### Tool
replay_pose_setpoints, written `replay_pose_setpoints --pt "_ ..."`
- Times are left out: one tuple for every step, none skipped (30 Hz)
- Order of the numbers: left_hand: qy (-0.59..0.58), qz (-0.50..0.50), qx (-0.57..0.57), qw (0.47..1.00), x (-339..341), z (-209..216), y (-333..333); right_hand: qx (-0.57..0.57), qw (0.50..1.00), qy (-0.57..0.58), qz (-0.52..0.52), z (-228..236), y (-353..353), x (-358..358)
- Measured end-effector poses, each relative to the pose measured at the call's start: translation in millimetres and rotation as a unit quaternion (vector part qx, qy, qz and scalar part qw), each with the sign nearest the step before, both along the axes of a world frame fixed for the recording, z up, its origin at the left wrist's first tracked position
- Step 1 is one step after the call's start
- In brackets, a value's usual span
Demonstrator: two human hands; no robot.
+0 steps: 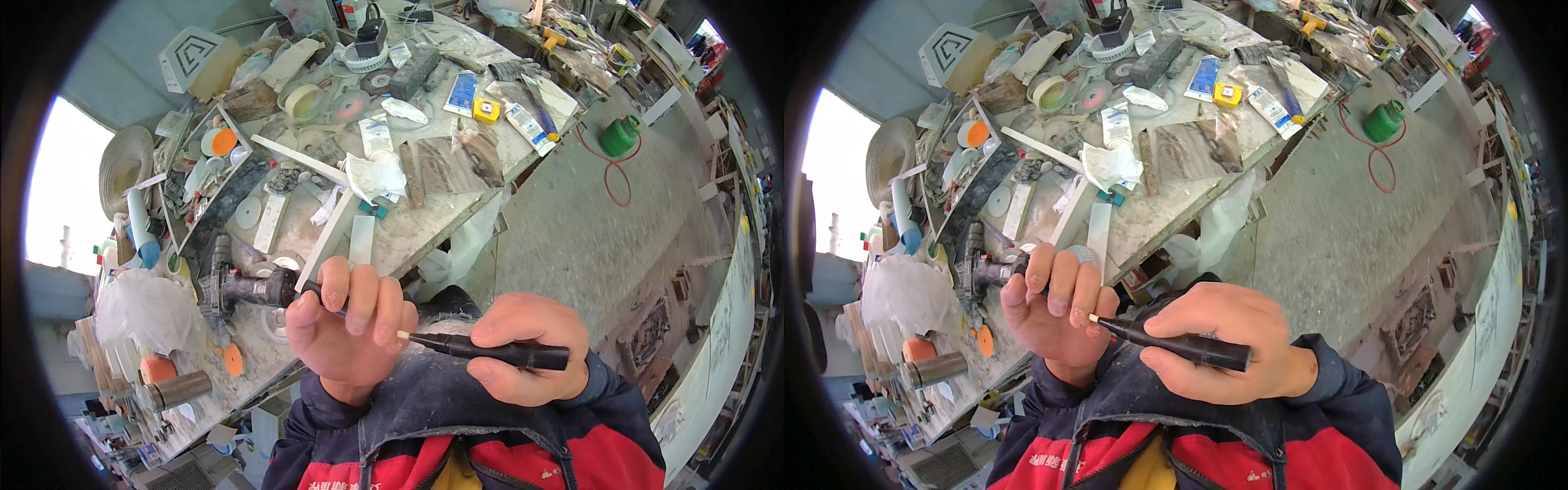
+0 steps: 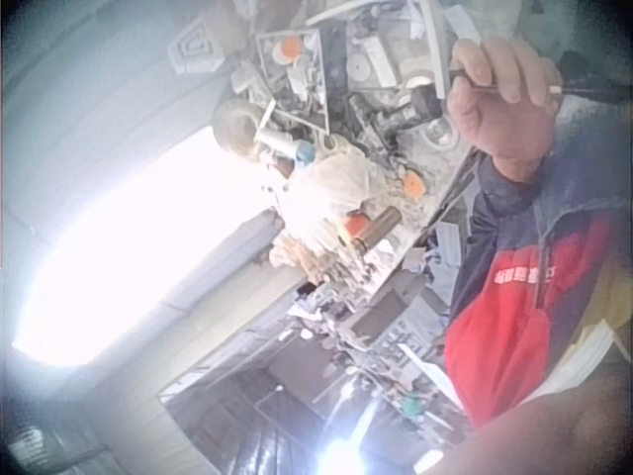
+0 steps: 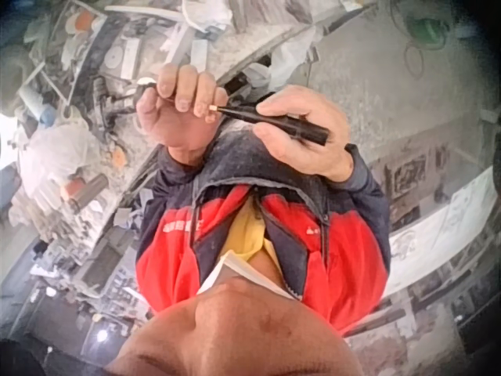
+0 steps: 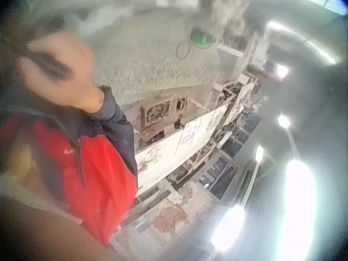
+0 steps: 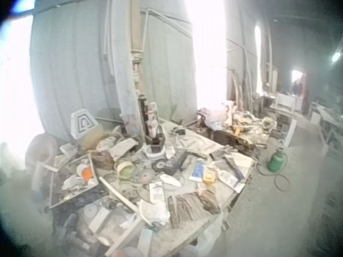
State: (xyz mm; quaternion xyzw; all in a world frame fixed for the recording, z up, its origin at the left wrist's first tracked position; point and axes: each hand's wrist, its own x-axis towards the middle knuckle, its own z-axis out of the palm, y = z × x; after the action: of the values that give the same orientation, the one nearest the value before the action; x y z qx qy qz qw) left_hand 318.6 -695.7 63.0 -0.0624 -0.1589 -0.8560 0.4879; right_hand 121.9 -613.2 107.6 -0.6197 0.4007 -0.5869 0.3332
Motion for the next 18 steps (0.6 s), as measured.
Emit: replay_pose_setpoints --pt "0.001 0.002 0.004 1.000 0 0 0 -0.003 1.000 0.017 -0.001 0 -1 0" --pt "-0.004 0.001 0.000 1.000 1 0 0 -0.012 1.000 0.014 -0.004 -1 -1 1" --pt "-0.005 0.001 0.000 1.000 1 0 0 -0.011 1.000 0.007 -0.001 -2 -2 1" --pt "-0.004 -0.001 0.005 1.000 1 0 -1 -0.010 1.000 0.020 0.001 -2 -2 0" --pt "-0.013 0.004 -0.001 1.000 1 -1 -1 0.000 1.000 0.028 0.009 -2 -1 -3" --pt "-0.019 0.010 -0.004 1.000 2 -1 -2 0.015 0.999 0.029 0.020 -2 0 -6" --pt "-0.023 0.018 -0.002 1.000 2 -1 -2 0.016 1.000 0.009 0.013 -2 1 -8" --pt "-0.047 0.031 -0.018 0.998 2 -2 -2 0.023 1.000 -0.018 0.008 -2 3 -9" --pt "-0.067 0.045 -0.030 0.996 2 -3 -2 0.032 0.998 -0.059 0.004 -3 5 -11" --pt "-0.087 0.058 -0.042 0.994 0 -4 -2 0.036 0.996 -0.086 0.006 -3 7 -13" --pt "-0.109 0.073 -0.061 0.990 -1 -5 -2 0.036 0.995 -0.088 -0.002 -4 8 -14" --pt "-0.131 0.087 -0.079 0.984 -2 -5 -1 0.032 0.994 -0.105 -0.008 -5 8 -15" --pt "-0.153 0.101 -0.097 0.978 -3 -6 0 0.029 0.991 -0.133 -0.011 -6 9 -15" --pt "-0.176 0.131 -0.104 0.970 -4 -6 3 0.034 0.988 -0.154 -0.007 -6 10 -14" --pt "-0.191 0.140 -0.117 0.964 -4 -7 4 0.030 0.990 -0.139 -0.008 -6 9 -15" --pt "-0.208 0.150 -0.128 0.958 -5 -7 5 0.025 0.991 -0.135 -0.004 -6 8 -15" --pt "-0.225 0.163 -0.139 0.951 -5 -8 5 0.021 0.990 -0.142 0.004 -5 7 -15" --pt "-0.232 0.164 -0.144 0.948 -6 -8 6 0.017 0.991 -0.130 0.006 -4 6 -15"
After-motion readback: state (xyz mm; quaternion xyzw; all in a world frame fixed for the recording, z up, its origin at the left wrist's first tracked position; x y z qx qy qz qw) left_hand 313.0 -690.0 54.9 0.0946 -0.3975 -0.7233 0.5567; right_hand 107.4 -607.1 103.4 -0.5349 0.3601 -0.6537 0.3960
